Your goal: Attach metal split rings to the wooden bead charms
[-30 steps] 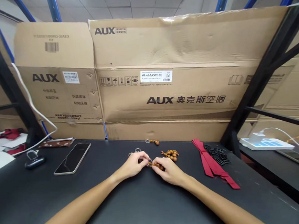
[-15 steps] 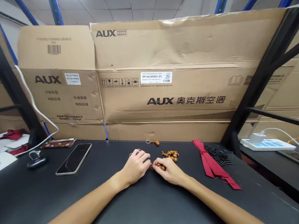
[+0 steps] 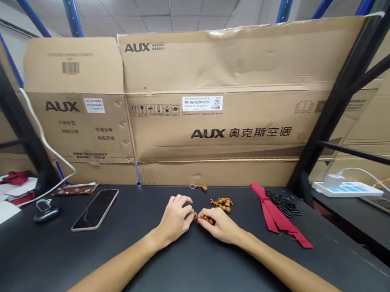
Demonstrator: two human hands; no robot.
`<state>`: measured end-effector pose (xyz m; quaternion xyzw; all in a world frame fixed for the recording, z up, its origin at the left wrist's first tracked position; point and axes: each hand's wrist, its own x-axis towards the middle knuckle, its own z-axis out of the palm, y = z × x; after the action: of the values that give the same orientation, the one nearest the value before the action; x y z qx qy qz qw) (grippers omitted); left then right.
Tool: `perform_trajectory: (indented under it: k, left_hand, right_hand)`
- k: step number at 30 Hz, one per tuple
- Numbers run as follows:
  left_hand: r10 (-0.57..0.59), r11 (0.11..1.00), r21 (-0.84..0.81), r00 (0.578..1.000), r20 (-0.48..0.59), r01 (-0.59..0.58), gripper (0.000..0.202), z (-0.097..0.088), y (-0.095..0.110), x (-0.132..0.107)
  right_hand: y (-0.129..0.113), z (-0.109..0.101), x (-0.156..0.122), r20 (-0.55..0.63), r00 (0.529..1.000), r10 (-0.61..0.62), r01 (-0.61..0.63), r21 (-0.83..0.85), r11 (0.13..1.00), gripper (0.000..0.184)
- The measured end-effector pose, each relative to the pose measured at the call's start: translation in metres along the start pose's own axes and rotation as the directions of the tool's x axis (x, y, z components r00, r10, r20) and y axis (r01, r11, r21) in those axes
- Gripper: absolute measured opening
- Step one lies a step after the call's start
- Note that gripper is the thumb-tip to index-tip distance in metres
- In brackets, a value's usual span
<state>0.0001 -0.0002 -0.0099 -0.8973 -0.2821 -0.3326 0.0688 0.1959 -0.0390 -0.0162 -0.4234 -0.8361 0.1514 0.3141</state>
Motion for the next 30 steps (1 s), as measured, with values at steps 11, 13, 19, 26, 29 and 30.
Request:
perform_trajectory:
  k: [11, 13, 19, 26, 29, 30]
  left_hand:
    - [0.0, 1.0, -0.023, 1.0, 0.007, 0.0, 0.016, 0.0034, -0.0007, -0.0001]
    - [-0.128, 0.988, -0.091, 0.992, -0.014, 0.126, 0.016, 0.0059, -0.003, 0.0003]
    - [0.049, 0.999, 0.003, 0.998, 0.028, -0.05, 0.008, 0.0025, -0.0022, -0.0005]
    - [-0.146, 0.984, -0.102, 0.989, -0.01, 0.144, 0.017, 0.0086, -0.0059, 0.0011]
    - [-0.146, 0.984, -0.106, 0.989, 0.002, 0.145, 0.006, 0.0073, -0.0074, 0.0017]
    - [-0.079, 0.993, -0.082, 0.997, 0.017, 0.08, 0.005, 0.0057, -0.0072, 0.0016]
  right_hand:
    - [-0.0011, -0.0007, 0.001, 0.003, 1.0, -0.006, 0.006, 0.008, 1.0, 0.022]
    - [-0.0017, -0.0012, 0.0015, 0.007, 1.0, -0.01, 0.01, -0.004, 1.0, 0.022]
    - [-0.0006, -0.0008, 0.0018, 0.003, 1.0, -0.007, 0.007, -0.009, 1.0, 0.024]
    - [0.0003, -0.0002, 0.0014, 0.008, 1.0, -0.024, 0.024, -0.001, 1.0, 0.023]
    - [0.0001, -0.0005, 0.0016, 0.001, 1.0, -0.019, 0.019, -0.009, 1.0, 0.022]
    - [0.0, -0.0007, 0.0017, 0.0, 1.0, -0.021, 0.021, -0.014, 1.0, 0.022]
